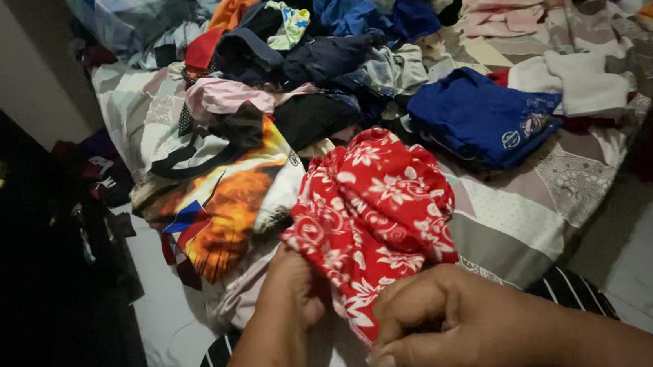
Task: The person folds several items of clothing on a bed. They handle a graphic t-shirt, a red floral top, and a pair of dark shorts, folding each one by hand and placing them on the bed.
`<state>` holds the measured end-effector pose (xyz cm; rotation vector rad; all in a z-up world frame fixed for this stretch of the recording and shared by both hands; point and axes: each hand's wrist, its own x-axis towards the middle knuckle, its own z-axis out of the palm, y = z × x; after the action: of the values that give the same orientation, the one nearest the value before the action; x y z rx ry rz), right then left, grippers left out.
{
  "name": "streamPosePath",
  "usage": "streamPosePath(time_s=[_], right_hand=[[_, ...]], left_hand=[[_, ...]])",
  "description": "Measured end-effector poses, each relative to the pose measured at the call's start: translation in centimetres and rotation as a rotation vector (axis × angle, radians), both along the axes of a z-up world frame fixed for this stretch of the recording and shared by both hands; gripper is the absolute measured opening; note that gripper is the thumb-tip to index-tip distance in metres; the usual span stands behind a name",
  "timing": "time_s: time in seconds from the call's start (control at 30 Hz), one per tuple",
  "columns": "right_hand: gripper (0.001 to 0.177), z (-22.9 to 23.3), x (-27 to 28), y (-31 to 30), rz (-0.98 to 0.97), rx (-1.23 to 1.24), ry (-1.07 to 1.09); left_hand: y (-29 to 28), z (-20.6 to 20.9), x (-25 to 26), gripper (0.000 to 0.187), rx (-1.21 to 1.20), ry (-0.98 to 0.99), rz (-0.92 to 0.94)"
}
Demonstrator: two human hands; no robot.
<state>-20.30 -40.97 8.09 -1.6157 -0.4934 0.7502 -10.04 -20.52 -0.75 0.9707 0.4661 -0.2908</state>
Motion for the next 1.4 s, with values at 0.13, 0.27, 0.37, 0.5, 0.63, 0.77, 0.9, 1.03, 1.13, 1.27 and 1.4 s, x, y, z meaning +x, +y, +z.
streamPosePath(time_s=[0.13, 0.27, 0.37, 0.5, 0.63, 0.77, 0.9, 1.03, 1.13, 1.27, 1.4], right_hand=[[0.018, -2.3, 0.5, -0.1, 0.025, 0.026, -0.148], [0.032, -5.7, 4.6, -0.8, -0.449, -0.222, -0.476], [0.042, -8.2, 8.0, -2.7, -0.65, -0.478, -1.002], [0.06, -11.5, 11.0, -4.1, -0.65, -0.665, -1.116], [0.043, -12.0, 12.3, -4.1, -0.627, -0.679, -0.637], [0.027, -9.0, 11.5, -4.6, -0.781, -0.175, -0.137], [0.024, -4.9, 9.8, -7.2, -0.953, 0.175, -0.037], [0.025, -3.3, 9.4, -11.5, -1.074, 0.228, -0.078], [0.03, -4.3, 9.0, -15.1, -0.989, -0.083, -0.571], [0.032, -5.9, 8.9, -18.7, -0.892, -0.332, -1.084], [0.027, -5.0, 9.7, -18.7, -1.174, 0.096, -0.518]], left_hand=[[1.4, -1.7, 0.1, 0.031, -0.174, -0.044, -0.183], [1.9, -2.6, -1.1, 0.052, -0.34, 0.01, -0.27], [1.1, -1.5, -3.8, 0.067, -0.115, 0.204, -0.045], [-0.1, 0.7, -6.1, 0.066, 0.063, 0.241, -0.097], [-0.6, 0.5, -5.6, 0.04, 0.351, 0.119, -0.281], [-0.5, -1.0, -4.5, 0.018, 0.406, 0.061, -0.228], [1.0, -0.6, -3.1, 0.014, 0.28, -0.062, -0.048], [4.7, 1.9, -1.8, 0.007, 0.167, -0.21, 0.21], [8.0, 3.8, -2.4, 0.014, 0.058, -0.381, 0.265], [12.1, 6.0, -4.5, 0.02, 0.117, -0.368, 0.435], [14.8, 7.1, -5.2, 0.02, 0.136, -0.398, 0.534]])
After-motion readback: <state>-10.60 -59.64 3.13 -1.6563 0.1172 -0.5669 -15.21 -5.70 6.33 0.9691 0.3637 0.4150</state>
